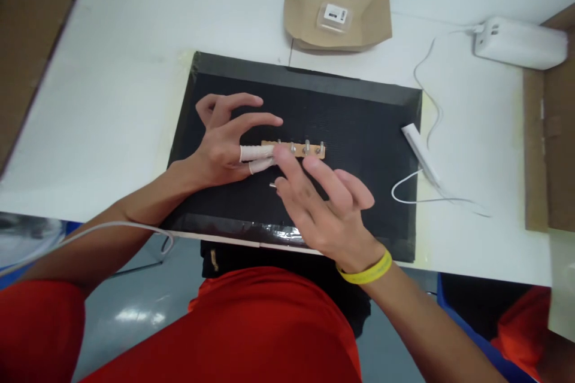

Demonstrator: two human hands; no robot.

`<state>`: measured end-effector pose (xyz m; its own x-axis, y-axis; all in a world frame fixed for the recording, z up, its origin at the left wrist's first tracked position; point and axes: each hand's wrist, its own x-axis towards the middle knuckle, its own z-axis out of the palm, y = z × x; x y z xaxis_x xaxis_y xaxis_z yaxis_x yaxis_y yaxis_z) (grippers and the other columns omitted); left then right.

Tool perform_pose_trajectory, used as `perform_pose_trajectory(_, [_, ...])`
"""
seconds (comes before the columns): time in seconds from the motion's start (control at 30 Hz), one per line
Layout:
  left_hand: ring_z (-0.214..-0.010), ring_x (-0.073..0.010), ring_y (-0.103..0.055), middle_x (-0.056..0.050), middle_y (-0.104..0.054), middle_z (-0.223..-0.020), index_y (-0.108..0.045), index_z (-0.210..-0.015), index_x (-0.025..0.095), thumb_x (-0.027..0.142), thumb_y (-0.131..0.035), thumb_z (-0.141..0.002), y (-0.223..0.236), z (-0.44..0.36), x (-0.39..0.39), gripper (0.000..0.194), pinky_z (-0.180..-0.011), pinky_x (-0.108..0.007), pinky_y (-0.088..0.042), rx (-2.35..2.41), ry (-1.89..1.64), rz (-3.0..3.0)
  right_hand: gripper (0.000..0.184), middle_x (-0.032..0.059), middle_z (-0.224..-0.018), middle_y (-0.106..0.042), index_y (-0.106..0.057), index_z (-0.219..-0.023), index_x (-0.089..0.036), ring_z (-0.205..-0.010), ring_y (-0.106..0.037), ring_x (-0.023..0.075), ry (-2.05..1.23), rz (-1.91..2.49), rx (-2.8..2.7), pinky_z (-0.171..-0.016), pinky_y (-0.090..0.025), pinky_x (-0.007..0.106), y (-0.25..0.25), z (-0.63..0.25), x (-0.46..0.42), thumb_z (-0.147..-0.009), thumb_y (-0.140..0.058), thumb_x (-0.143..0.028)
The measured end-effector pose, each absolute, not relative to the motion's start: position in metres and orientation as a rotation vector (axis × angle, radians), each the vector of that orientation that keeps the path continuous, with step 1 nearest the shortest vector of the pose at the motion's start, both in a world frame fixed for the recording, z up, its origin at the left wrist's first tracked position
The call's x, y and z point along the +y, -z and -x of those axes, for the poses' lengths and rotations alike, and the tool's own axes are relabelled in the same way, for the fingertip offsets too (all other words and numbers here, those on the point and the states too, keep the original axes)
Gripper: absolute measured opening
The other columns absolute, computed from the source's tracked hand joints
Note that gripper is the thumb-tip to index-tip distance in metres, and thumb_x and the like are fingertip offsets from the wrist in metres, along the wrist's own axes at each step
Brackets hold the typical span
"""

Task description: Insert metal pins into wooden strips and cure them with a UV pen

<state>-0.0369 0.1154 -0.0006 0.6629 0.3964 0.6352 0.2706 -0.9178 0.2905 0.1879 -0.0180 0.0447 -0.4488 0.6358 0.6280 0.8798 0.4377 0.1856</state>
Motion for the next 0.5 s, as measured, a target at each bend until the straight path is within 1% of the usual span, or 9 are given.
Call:
perform_pose_trajectory(0.03, [-0.14, -0.0345, -0.052, 0.002, -0.07, -0.139, -0.077, -0.098, 0.036, 0.046, -0.072, -0.098, -0.002, 0.037, 0.114, 0.011, -0.112, -0.064, -0.023, 0.603, -1.051, -2.689, 0.034, 0.0058, -0.162, -0.055, -0.072, -0.122, -0.028, -0.143, -0.051, 0.0247, 0.702, 1.271, -2.222, -0.108, -0.043, 0.041, -0.046, -0.187, -0.016, -0.09, -0.08, -0.021])
perform_pose_trajectory(0.13, [-0.144, -0.0365, -0.049, 0.0, -0.07, -0.138, -0.076, -0.097, 0.032, 0.052, -0.07, -0.098, -0.008, 0.037, 0.112, 0.021, -0.116, -0.064, -0.021, 0.73, -0.893, -2.596, 0.021, 0.0111, -0.166, -0.049, -0.073, -0.114, -0.023, -0.143, -0.051, 0.0307, 0.703, 1.363, -2.103, -0.107, -0.044, 0.045, -0.056, -0.182, -0.007, -0.093, -0.076, -0.023])
perform_pose_trajectory(0.17, [-0.143, -0.0366, -0.05, -0.001, -0.071, -0.137, -0.076, -0.098, 0.032, 0.053, -0.07, -0.098, -0.008, 0.037, 0.112, 0.023, -0.116, -0.064, -0.021, 0.724, -0.891, -2.584, 0.02, 0.0105, -0.165, -0.051, -0.073, -0.114, -0.023, -0.142, -0.051, 0.0302, 0.709, 1.35, -2.118, -0.107, -0.044, 0.044, -0.059, -0.181, -0.004, -0.094, -0.075, -0.023])
perform_pose_trajectory(0.23, [-0.141, -0.0358, -0.052, -0.002, -0.072, -0.136, -0.075, -0.1, 0.031, 0.052, -0.07, -0.098, -0.007, 0.037, 0.112, 0.022, -0.116, -0.063, -0.022, 0.645, -0.978, -2.593, 0.025, 0.0037, -0.161, -0.057, -0.072, -0.119, -0.025, -0.14, -0.052, 0.0238, 0.741, 1.231, -2.259, -0.104, -0.045, 0.038, -0.066, -0.18, 0.001, -0.095, -0.073, -0.02])
perform_pose_trajectory(0.3, [-0.14, -0.0347, -0.053, -0.001, -0.072, -0.135, -0.074, -0.1, 0.031, 0.049, -0.071, -0.099, -0.005, 0.038, 0.112, 0.019, -0.115, -0.061, -0.023, 0.561, -1.085, -2.612, 0.028, -0.0012, -0.16, -0.057, -0.072, -0.12, -0.027, -0.136, -0.055, 0.0204, 0.763, 1.116, -2.341, -0.104, -0.046, 0.034, -0.071, -0.181, 0.005, -0.093, -0.075, -0.02])
perform_pose_trajectory(0.4, [-0.141, -0.0335, -0.053, 0.0, -0.072, -0.136, -0.075, -0.099, 0.032, 0.049, -0.07, -0.099, -0.004, 0.038, 0.111, 0.018, -0.114, -0.059, -0.026, 0.602, -1.086, -2.636, 0.025, 0.0059, -0.171, -0.042, -0.074, -0.113, -0.023, -0.14, -0.053, 0.0296, 0.713, 1.181, -2.18, -0.108, -0.048, 0.047, -0.073, -0.183, 0.009, -0.089, -0.08, -0.022])
perform_pose_trajectory(0.43, [-0.141, -0.0332, -0.053, 0.001, -0.072, -0.136, -0.075, -0.1, 0.032, 0.051, -0.069, -0.099, -0.005, 0.038, 0.11, 0.019, -0.114, -0.058, -0.026, 0.638, -1.062, -2.652, 0.025, 0.0085, -0.171, -0.041, -0.075, -0.113, -0.021, -0.142, -0.052, 0.0313, 0.693, 1.197, -2.159, -0.108, -0.049, 0.049, -0.073, -0.183, 0.009, -0.089, -0.08, -0.021])
perform_pose_trajectory(0.47, [-0.14, -0.0325, -0.054, 0.001, -0.073, -0.135, -0.075, -0.101, 0.033, 0.052, -0.068, -0.1, -0.005, 0.038, 0.11, 0.021, -0.114, -0.058, -0.027, 0.671, -1.059, -2.667, 0.027, 0.0089, -0.169, -0.045, -0.074, -0.116, -0.021, -0.14, -0.054, 0.0298, 0.669, 1.171, -2.195, -0.107, -0.049, 0.047, -0.073, -0.183, 0.008, -0.09, -0.078, -0.02])
perform_pose_trajectory(0.5, [-0.139, -0.0317, -0.055, 0.001, -0.074, -0.134, -0.075, -0.103, 0.033, 0.053, -0.065, -0.101, -0.005, 0.037, 0.109, 0.022, -0.113, -0.058, -0.028, 0.695, -1.081, -2.68, 0.03, 0.0047, -0.165, -0.052, -0.074, -0.121, -0.025, -0.138, -0.056, 0.0256, 0.572, 1.19, -2.223, -0.106, -0.05, 0.042, -0.073, -0.183, 0.007, -0.092, -0.076, -0.019])
